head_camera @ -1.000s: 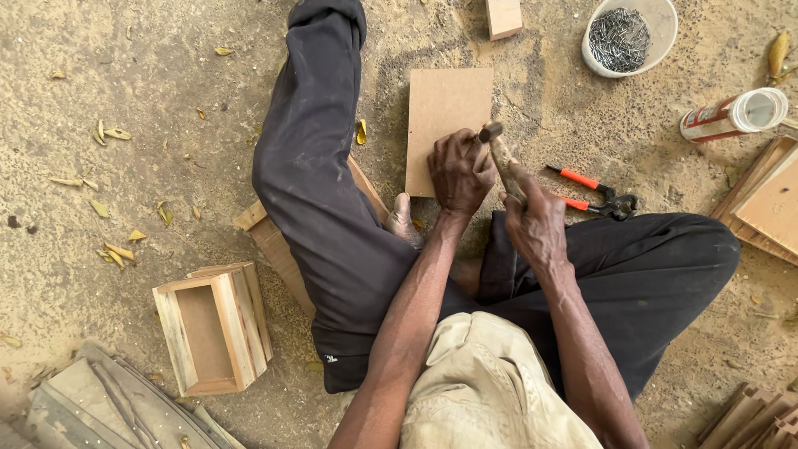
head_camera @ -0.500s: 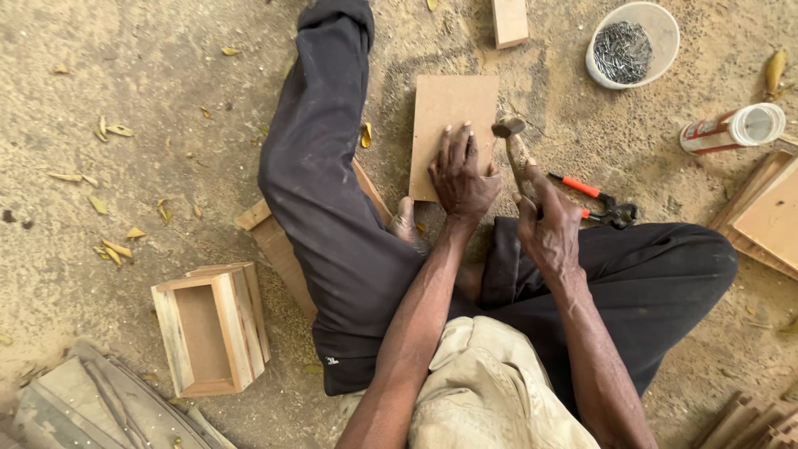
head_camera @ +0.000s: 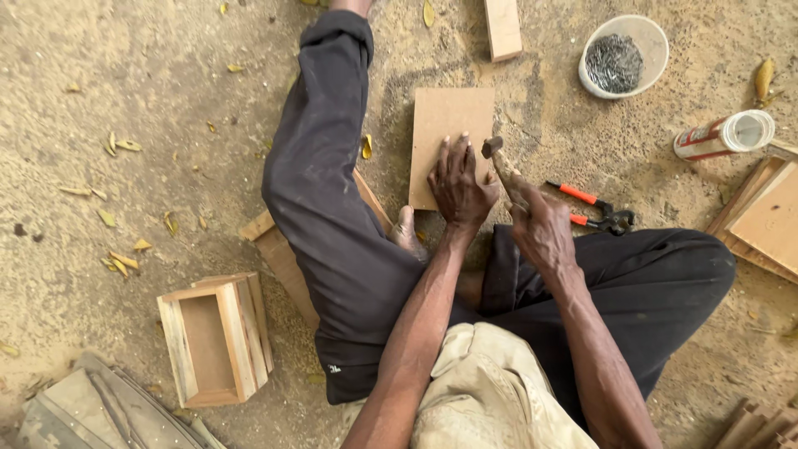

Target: The person sits on the ground assembling small wooden boxes. They hammer nails into a wooden panel, use pliers to pull out and reposition nails, then hold a finished box and apply glue along its edge with a stick.

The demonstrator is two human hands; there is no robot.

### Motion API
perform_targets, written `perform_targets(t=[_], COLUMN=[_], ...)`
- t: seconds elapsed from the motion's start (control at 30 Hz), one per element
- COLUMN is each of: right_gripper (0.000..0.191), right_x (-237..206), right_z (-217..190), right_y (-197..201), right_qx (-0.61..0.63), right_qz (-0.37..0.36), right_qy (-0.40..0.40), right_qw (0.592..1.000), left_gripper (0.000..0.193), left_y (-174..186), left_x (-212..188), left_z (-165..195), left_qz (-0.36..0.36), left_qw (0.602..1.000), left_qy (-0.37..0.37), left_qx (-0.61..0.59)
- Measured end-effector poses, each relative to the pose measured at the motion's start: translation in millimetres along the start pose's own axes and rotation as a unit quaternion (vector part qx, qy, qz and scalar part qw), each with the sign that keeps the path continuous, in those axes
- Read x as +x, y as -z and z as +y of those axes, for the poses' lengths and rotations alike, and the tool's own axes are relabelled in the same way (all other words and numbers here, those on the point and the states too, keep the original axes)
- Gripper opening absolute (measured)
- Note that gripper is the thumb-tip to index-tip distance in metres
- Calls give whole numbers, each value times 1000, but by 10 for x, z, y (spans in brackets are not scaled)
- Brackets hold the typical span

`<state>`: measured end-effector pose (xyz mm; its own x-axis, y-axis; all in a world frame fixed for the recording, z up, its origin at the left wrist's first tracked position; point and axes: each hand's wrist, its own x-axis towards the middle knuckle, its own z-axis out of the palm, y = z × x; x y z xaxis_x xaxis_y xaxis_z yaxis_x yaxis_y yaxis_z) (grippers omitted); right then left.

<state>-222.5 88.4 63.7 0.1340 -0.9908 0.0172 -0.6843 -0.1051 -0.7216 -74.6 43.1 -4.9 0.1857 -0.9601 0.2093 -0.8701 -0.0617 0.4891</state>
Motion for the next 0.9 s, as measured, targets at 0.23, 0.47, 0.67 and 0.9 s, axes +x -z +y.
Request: perform_targets(t=[0.23, 0.47, 0.67, 0.9], right_gripper=[36, 25, 28, 32], right_x=[-32, -17, -24, -72], right_z=[183, 118, 92, 28], right_y=[-143, -114, -125, -81], right_qx=[-68, 37, 23, 11], right_qz=[20, 58, 88, 107], right_qy=[65, 50, 92, 83], right_qw=[995, 996, 992, 991], left_gripper=[72, 66, 78, 80], left_y=[-77, -46, -78, -96], left_x=[5, -26, -5, 0], left_z=[-45, -19, -48, -54], left_qz=[20, 1, -25, 12], left_qw=[1000, 1000, 999, 999], left_qy=[-20, 4, 13, 8], left_qx=[6, -9, -14, -29])
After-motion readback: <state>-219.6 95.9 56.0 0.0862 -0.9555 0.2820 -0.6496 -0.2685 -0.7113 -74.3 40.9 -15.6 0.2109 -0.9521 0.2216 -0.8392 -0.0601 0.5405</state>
